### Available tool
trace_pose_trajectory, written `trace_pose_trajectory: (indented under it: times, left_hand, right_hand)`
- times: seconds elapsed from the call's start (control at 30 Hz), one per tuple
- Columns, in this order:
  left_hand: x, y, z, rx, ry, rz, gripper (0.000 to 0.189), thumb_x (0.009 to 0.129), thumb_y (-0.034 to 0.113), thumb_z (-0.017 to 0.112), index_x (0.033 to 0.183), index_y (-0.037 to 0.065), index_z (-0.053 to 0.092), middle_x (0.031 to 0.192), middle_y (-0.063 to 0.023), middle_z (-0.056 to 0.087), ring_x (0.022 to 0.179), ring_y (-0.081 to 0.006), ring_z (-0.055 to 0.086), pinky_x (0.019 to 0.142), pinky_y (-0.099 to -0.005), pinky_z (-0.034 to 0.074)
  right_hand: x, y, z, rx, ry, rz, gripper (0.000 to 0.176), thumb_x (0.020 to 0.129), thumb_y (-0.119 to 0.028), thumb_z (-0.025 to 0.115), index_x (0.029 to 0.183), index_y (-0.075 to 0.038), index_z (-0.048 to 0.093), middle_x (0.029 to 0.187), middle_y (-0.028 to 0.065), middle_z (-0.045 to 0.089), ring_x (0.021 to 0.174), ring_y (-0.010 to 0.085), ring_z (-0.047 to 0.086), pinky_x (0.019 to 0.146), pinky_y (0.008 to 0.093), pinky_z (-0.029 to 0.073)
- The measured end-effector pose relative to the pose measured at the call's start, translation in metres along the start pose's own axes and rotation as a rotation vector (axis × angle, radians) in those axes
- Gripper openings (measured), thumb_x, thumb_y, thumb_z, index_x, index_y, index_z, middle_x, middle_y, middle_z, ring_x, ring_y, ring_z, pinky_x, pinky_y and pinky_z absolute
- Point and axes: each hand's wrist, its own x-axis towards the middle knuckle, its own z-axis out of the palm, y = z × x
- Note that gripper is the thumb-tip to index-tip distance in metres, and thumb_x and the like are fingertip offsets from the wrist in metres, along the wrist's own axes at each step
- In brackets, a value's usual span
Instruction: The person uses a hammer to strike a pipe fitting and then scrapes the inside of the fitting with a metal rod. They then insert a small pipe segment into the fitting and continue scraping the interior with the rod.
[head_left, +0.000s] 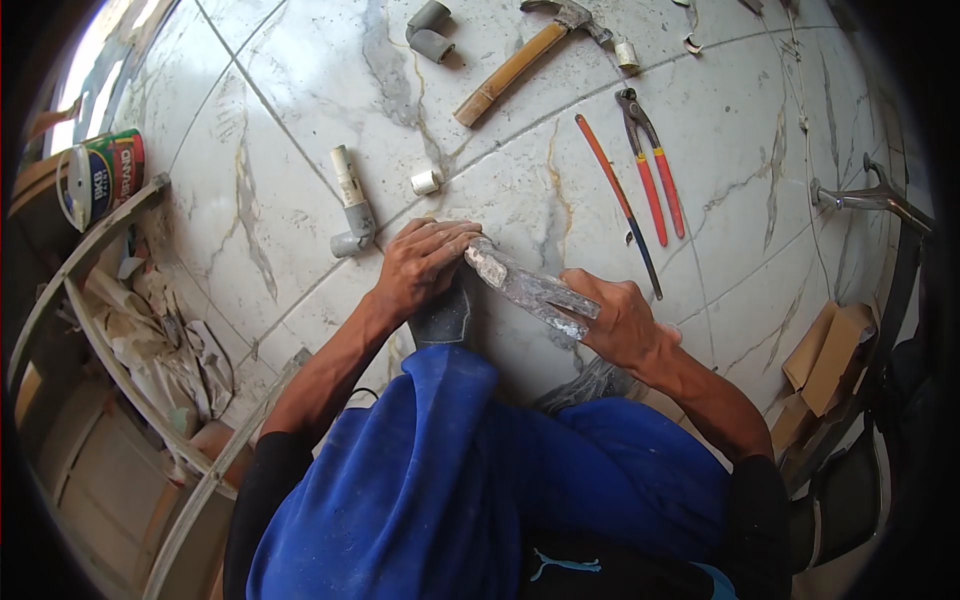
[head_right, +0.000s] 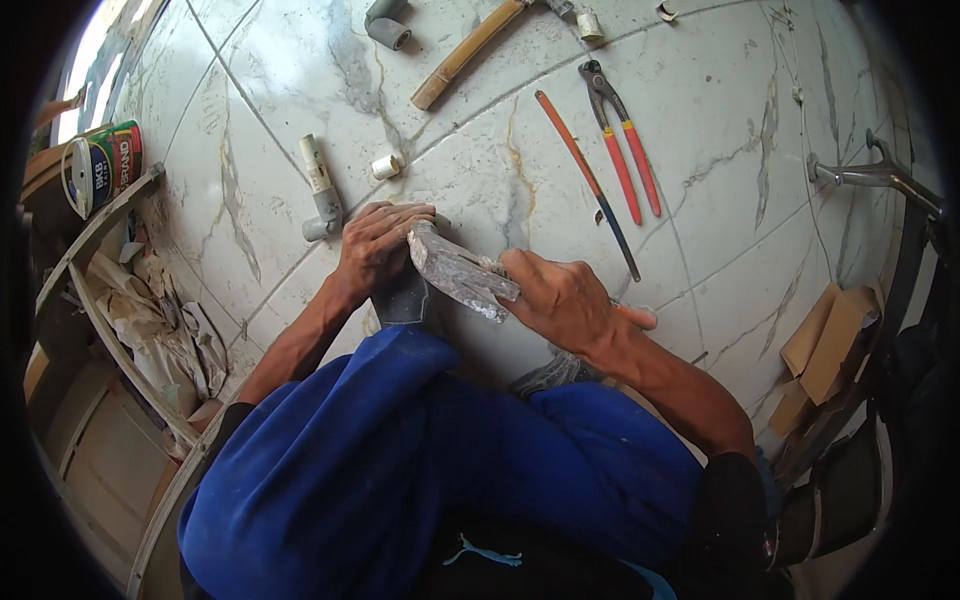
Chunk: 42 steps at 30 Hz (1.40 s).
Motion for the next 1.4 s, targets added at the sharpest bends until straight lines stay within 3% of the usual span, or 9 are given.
trace_pose_trajectory:
  times: [0.17,0.23,0.57,0.7,0.8,0.93,1.17,1.2,1.4]
  left_hand:
    - [0.002,0.003,-0.004,-0.060,-0.010,-0.042,0.030,0.071,0.000,0.065,0.099,0.008,0.065,0.103,-0.0032,0.068,0.096,-0.0189,0.064,0.075,-0.0325,0.049]
    - [-0.002,-0.001,0.002,-0.026,-0.009,-0.062,0.031,0.070,0.000,0.065,0.100,0.009,0.065,0.104,-0.0030,0.068,0.095,-0.0189,0.064,0.076,-0.0325,0.050]
    - [0.002,-0.002,0.002,0.022,-0.011,-0.073,0.028,0.073,0.001,0.065,0.101,0.008,0.066,0.105,-0.0039,0.068,0.096,-0.0192,0.065,0.076,-0.0318,0.050]
    - [-0.006,-0.002,0.005,-0.088,-0.006,-0.135,0.030,0.071,0.001,0.066,0.100,0.007,0.067,0.106,-0.0047,0.068,0.097,-0.0214,0.065,0.079,-0.0330,0.050]
    - [0.001,-0.003,0.005,-0.074,0.010,-0.122,0.027,0.072,0.002,0.066,0.099,0.007,0.067,0.104,-0.0055,0.068,0.094,-0.0230,0.066,0.079,-0.0339,0.051]
    - [0.006,0.002,0.000,-0.118,0.023,-0.280,0.014,0.083,0.007,0.063,0.096,0.004,0.067,0.095,-0.0094,0.069,0.085,-0.0259,0.066,0.073,-0.0351,0.051]
    - [0.025,0.005,-0.007,-0.461,0.191,-0.685,0.014,0.092,0.005,0.049,0.101,-0.001,0.058,0.085,-0.0194,0.064,0.078,-0.0326,0.063,0.069,-0.0351,0.049]
    - [0.023,0.002,-0.012,-0.408,0.129,-0.681,0.017,0.093,0.013,0.050,0.102,-0.001,0.055,0.084,-0.0163,0.063,0.075,-0.0257,0.063,0.070,-0.0330,0.049]
    - [0.033,0.000,-0.018,0.057,-0.357,-0.363,0.040,0.076,0.034,0.069,0.099,0.002,0.061,0.083,-0.0149,0.063,0.081,-0.0308,0.062,0.075,-0.0395,0.048]
  right_hand:
    - [0.005,-0.008,-0.002,0.127,0.230,-0.222,0.028,0.078,-0.010,0.068,0.090,-0.002,0.044,0.070,0.0134,0.058,0.055,0.0313,0.062,0.044,0.0378,0.049]
    - [0.005,0.001,0.005,-0.113,-0.083,0.039,0.029,0.077,-0.009,0.068,0.094,0.001,0.047,0.070,0.0128,0.059,0.056,0.0287,0.063,0.046,0.0370,0.050]
    - [0.010,-0.002,-0.004,-0.132,-0.083,0.065,0.029,0.078,-0.015,0.071,0.092,0.000,0.050,0.070,0.0123,0.059,0.057,0.0283,0.063,0.046,0.0363,0.049]
    - [0.005,-0.002,-0.004,0.136,0.141,-0.065,0.027,0.078,-0.013,0.070,0.085,-0.002,0.047,0.068,0.0132,0.059,0.059,0.0330,0.063,0.047,0.0374,0.050]
    - [0.015,-0.001,0.000,-0.124,-0.125,0.180,0.019,0.080,-0.003,0.066,0.097,0.001,0.060,0.075,0.0119,0.063,0.063,0.0266,0.066,0.057,0.0323,0.051]
    - [0.012,-0.002,-0.014,-0.039,0.177,-0.096,0.025,0.083,-0.008,0.066,0.104,0.001,0.057,0.084,0.0171,0.066,0.072,0.0316,0.068,0.061,0.0352,0.055]
    - [0.006,-0.007,-0.037,0.271,0.285,0.416,0.026,0.092,-0.021,0.059,0.106,0.001,0.055,0.062,0.0010,0.052,0.055,0.0068,0.047,0.052,0.0250,0.039]
    - [0.003,-0.006,-0.035,0.286,0.307,0.421,0.027,0.092,-0.024,0.059,0.106,-0.001,0.054,0.057,-0.0018,0.048,0.051,0.0038,0.044,0.048,0.0225,0.035]
    - [-0.011,-0.015,-0.040,0.292,0.177,0.608,0.030,0.090,-0.024,0.062,0.102,0.003,0.056,0.073,0.0123,0.061,0.066,0.0146,0.058,0.063,0.0306,0.046]
